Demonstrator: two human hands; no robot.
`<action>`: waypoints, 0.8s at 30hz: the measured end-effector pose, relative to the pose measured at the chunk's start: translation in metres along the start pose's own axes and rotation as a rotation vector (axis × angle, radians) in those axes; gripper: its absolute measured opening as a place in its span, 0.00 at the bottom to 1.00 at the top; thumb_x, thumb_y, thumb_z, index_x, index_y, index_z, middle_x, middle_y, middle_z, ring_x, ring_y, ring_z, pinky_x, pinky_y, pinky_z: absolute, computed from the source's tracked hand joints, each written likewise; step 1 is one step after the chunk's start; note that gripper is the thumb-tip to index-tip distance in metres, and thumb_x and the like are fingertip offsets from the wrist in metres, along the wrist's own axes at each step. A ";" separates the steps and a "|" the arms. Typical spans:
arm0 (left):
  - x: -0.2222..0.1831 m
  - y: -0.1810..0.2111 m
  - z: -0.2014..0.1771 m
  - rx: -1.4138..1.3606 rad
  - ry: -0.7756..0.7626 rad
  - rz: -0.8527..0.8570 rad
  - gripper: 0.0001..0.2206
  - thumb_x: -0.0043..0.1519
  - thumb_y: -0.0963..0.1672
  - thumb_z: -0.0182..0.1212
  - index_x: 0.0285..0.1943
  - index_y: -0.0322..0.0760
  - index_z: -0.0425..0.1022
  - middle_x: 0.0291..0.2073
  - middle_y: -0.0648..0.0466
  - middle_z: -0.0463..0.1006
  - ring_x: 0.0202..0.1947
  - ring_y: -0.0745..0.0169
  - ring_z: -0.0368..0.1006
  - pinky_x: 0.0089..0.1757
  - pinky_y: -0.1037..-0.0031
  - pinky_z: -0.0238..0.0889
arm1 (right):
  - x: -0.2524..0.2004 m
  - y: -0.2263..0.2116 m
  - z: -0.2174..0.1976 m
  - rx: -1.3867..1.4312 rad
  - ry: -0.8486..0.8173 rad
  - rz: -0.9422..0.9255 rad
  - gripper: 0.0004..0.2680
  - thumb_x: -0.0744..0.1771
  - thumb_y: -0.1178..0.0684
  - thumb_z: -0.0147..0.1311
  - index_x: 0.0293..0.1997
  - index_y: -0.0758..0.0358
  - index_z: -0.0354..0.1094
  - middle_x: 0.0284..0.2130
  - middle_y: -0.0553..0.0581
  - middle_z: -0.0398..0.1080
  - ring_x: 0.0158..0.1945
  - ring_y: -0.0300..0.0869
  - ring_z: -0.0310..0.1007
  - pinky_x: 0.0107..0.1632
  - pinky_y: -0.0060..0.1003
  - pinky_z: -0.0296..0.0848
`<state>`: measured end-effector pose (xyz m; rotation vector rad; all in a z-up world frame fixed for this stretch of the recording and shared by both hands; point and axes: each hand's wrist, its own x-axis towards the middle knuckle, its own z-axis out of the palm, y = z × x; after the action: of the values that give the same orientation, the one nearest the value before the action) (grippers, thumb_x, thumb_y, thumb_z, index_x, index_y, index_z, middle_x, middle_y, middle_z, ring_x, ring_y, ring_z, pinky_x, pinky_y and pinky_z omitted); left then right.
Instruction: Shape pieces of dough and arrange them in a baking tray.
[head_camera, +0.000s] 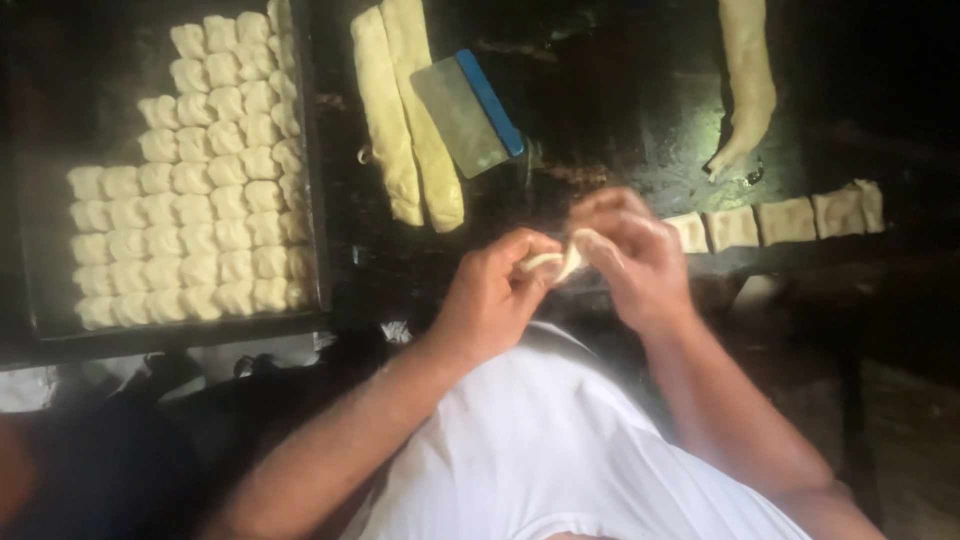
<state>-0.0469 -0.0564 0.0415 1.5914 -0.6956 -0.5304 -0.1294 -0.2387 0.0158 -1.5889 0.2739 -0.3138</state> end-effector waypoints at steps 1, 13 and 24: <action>0.000 0.001 0.000 -0.002 0.005 0.001 0.05 0.65 0.39 0.61 0.47 0.29 0.75 0.37 0.49 0.82 0.35 0.65 0.82 0.37 0.76 0.75 | 0.002 -0.006 0.002 -0.002 -0.005 -0.001 0.03 0.66 0.57 0.60 0.41 0.63 0.77 0.50 0.56 0.71 0.53 0.43 0.73 0.50 0.39 0.77; -0.003 -0.002 -0.006 -0.067 0.041 -0.077 0.15 0.60 0.37 0.63 0.57 0.30 0.71 0.42 0.51 0.82 0.42 0.66 0.82 0.43 0.76 0.75 | 0.025 -0.032 0.002 -0.565 -0.134 0.327 0.07 0.63 0.58 0.66 0.43 0.62 0.76 0.34 0.58 0.80 0.33 0.45 0.77 0.35 0.37 0.74; -0.003 -0.022 -0.039 -0.620 0.039 -0.417 0.14 0.64 0.37 0.61 0.59 0.22 0.73 0.43 0.48 0.80 0.41 0.64 0.79 0.43 0.74 0.77 | -0.006 0.012 0.041 -0.786 -0.017 -0.856 0.12 0.61 0.53 0.74 0.44 0.58 0.77 0.44 0.62 0.68 0.45 0.51 0.70 0.43 0.42 0.71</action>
<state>-0.0192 -0.0251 0.0247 1.1460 -0.1297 -0.9162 -0.1197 -0.1992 0.0025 -2.4361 -0.3751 -0.9294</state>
